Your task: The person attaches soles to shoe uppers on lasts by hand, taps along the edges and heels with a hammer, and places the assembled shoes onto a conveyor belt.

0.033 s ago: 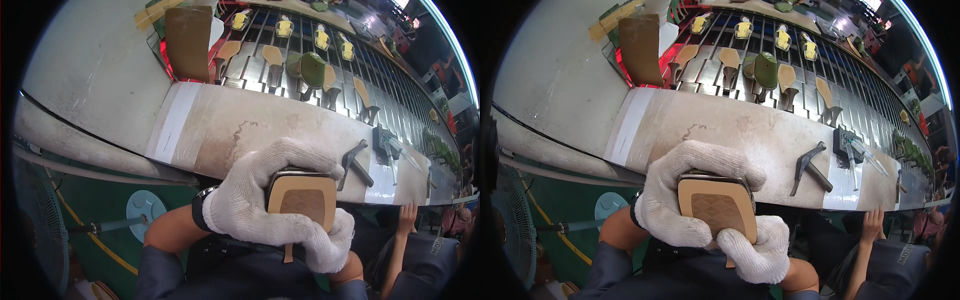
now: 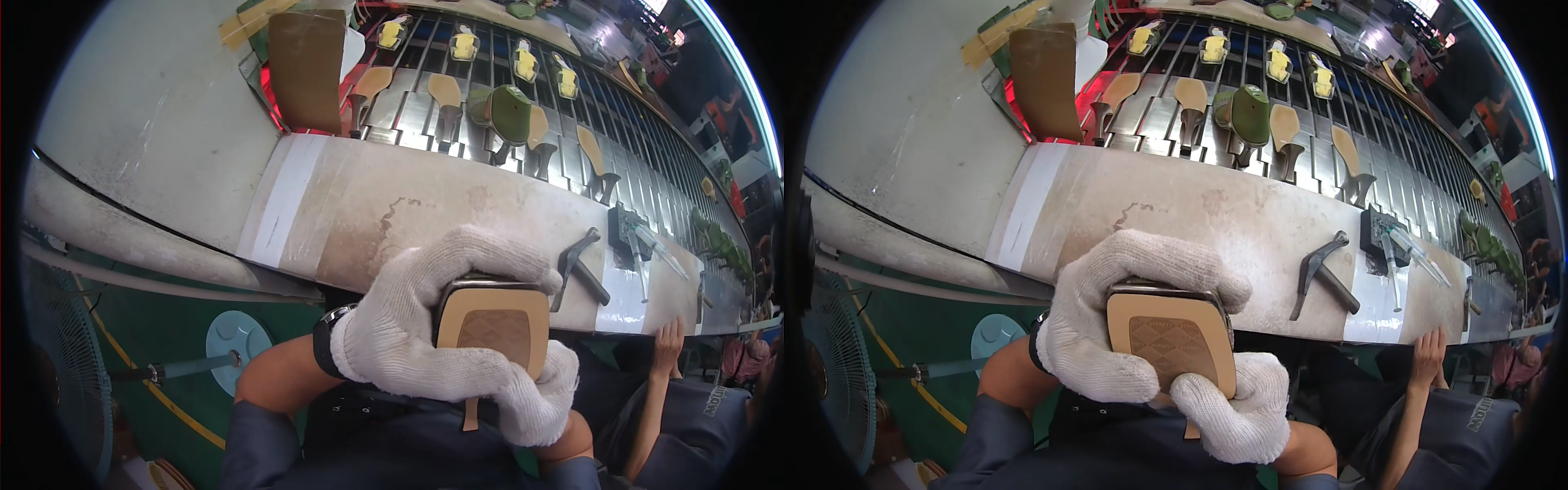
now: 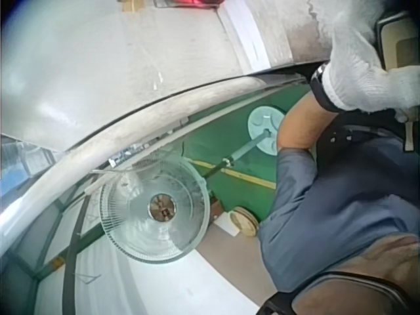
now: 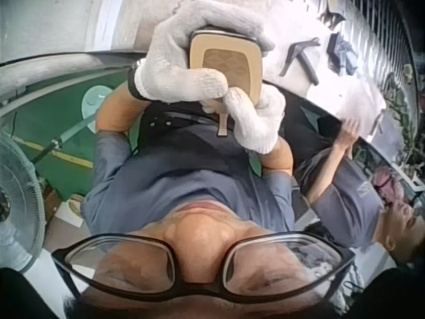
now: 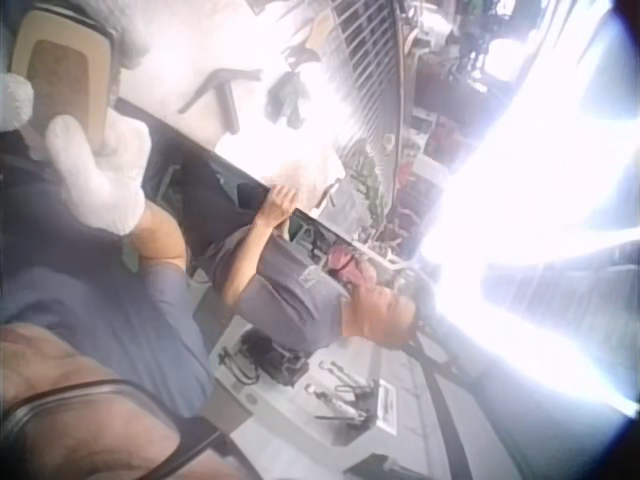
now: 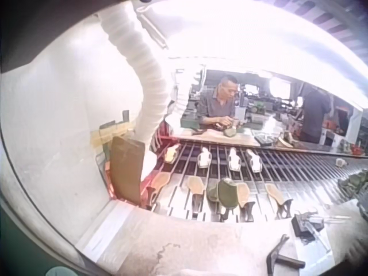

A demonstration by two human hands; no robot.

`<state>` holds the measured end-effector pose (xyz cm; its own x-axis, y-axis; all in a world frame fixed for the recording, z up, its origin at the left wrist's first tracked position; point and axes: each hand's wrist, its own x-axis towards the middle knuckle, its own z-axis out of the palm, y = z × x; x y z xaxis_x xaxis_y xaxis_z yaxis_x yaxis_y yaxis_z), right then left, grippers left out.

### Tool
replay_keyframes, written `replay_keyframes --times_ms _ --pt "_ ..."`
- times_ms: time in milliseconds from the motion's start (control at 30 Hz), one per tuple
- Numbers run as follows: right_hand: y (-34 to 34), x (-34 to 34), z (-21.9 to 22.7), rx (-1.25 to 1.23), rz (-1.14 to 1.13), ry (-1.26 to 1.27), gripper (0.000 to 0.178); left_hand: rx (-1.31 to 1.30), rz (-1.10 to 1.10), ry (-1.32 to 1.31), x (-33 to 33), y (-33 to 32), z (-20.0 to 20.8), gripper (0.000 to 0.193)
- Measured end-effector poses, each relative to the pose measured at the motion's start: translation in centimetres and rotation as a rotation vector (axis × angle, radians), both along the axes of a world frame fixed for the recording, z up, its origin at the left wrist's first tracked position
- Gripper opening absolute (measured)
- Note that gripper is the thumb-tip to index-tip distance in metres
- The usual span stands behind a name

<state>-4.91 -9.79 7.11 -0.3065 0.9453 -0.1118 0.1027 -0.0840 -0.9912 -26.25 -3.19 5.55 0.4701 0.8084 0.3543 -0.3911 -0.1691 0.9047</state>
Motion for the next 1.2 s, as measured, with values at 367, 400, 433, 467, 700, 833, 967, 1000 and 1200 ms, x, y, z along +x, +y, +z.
replay_keyframes --times_ms 367,400,433,467,700,833,967,1000,1200 --pt "-0.5 -0.2 -0.1 -0.128 0.052 0.051 0.023 -0.167 0.092 -0.006 -0.6 -1.6 2.5 0.046" --pt "-0.5 -0.4 0.0 -0.112 0.076 0.02 0.024 -0.17 0.116 0.106 -0.9 -1.7 3.6 0.036" --pt "-0.7 -0.8 -0.3 -0.121 0.07 0.024 0.024 -0.176 0.143 0.222 -1.2 -1.9 4.5 0.025" --pt "-0.9 -1.3 -0.7 -0.002 0.076 0.014 0.025 -0.184 0.137 0.226 -1.3 -2.0 5.0 0.025" --pt "1.1 -0.9 1.1 -0.208 0.037 0.226 0.035 -0.202 0.091 0.088 -0.5 2.1 4.2 0.052" --pt "3.7 0.0 1.5 -0.244 -0.027 0.29 0.047 -0.302 0.112 -0.273 1.5 3.8 0.4 0.067" --pt "4.6 1.1 1.6 -0.202 -0.036 0.301 0.049 -0.128 0.127 -0.211 2.5 4.6 0.1 0.063" --pt "4.8 1.2 1.5 -0.202 -0.041 0.291 0.049 -0.131 0.123 -0.221 3.0 4.8 0.3 0.063" --pt "4.9 1.4 0.9 -0.107 -0.125 0.295 0.051 -0.186 0.083 -0.316 4.3 5.4 -0.4 0.038"
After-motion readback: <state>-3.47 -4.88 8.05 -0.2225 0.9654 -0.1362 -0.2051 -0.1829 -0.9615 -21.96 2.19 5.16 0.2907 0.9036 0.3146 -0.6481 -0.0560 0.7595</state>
